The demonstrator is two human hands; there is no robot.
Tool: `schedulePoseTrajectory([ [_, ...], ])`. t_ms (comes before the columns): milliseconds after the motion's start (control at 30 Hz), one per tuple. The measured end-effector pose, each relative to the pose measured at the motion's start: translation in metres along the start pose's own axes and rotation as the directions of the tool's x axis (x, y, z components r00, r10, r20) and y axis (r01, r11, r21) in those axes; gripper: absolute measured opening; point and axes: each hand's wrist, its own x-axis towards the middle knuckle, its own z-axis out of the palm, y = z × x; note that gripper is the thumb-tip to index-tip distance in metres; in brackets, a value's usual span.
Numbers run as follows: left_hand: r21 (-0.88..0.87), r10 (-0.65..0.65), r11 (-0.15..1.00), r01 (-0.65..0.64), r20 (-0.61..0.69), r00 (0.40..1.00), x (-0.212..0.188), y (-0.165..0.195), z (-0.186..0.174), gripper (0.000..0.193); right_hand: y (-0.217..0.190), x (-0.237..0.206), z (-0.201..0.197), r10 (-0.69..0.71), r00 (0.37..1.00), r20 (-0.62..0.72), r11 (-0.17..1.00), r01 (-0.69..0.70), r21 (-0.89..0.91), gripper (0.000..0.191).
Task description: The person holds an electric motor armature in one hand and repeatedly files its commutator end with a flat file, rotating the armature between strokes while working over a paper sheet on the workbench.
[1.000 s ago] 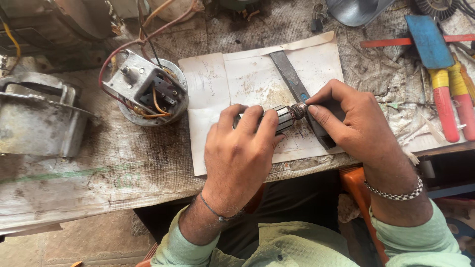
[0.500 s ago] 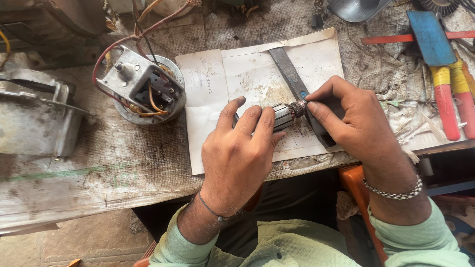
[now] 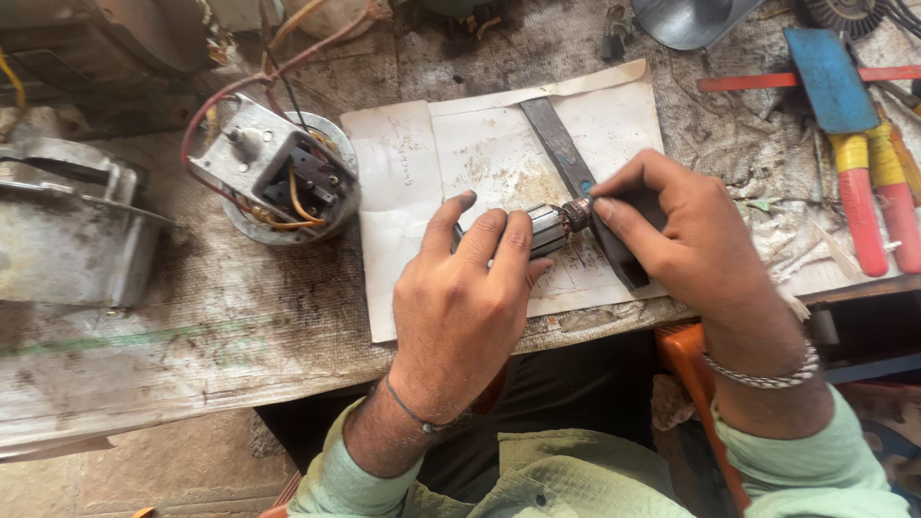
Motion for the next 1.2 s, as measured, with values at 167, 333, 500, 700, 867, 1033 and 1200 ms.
schedulePoseTrajectory([
  [167,0.014,0.004,1.0,-0.004,-0.025,1.0,0.0,0.0,0.001,0.04,0.002,-0.002,-0.001,0.062,0.997,0.055,0.997,-0.064,0.042,0.012],
  [333,0.023,0.003,1.0,-0.003,-0.01,1.0,0.0,0.0,0.001,0.041,0.003,-0.001,-0.002,0.077,0.994,0.08,0.988,-0.087,0.131,0.01],
  [500,0.049,0.017,0.999,-0.017,-0.004,1.0,-0.002,-0.002,0.001,0.044,0.003,0.0,0.004,0.009,1.0,-0.013,0.998,-0.008,0.059,0.014],
  [700,0.032,-0.007,0.999,0.007,-0.008,1.0,0.001,0.0,0.001,0.053,0.005,-0.001,-0.002,0.079,0.992,0.097,0.994,-0.086,0.071,0.014],
  [867,0.016,-0.013,1.0,0.013,-0.005,1.0,0.002,0.001,0.0,0.051,0.009,-0.003,0.0,0.105,0.994,0.039,0.959,-0.112,0.26,0.011],
  [1033,0.038,0.009,0.999,-0.009,-0.006,1.0,0.001,-0.001,-0.001,0.048,0.009,-0.002,0.004,0.091,0.996,0.024,0.975,-0.094,0.201,0.012],
  [1200,0.042,0.014,0.999,-0.014,-0.01,1.0,0.001,-0.001,-0.001,0.045,0.004,0.0,0.002,0.037,0.999,0.001,0.998,-0.037,0.052,0.012],
])
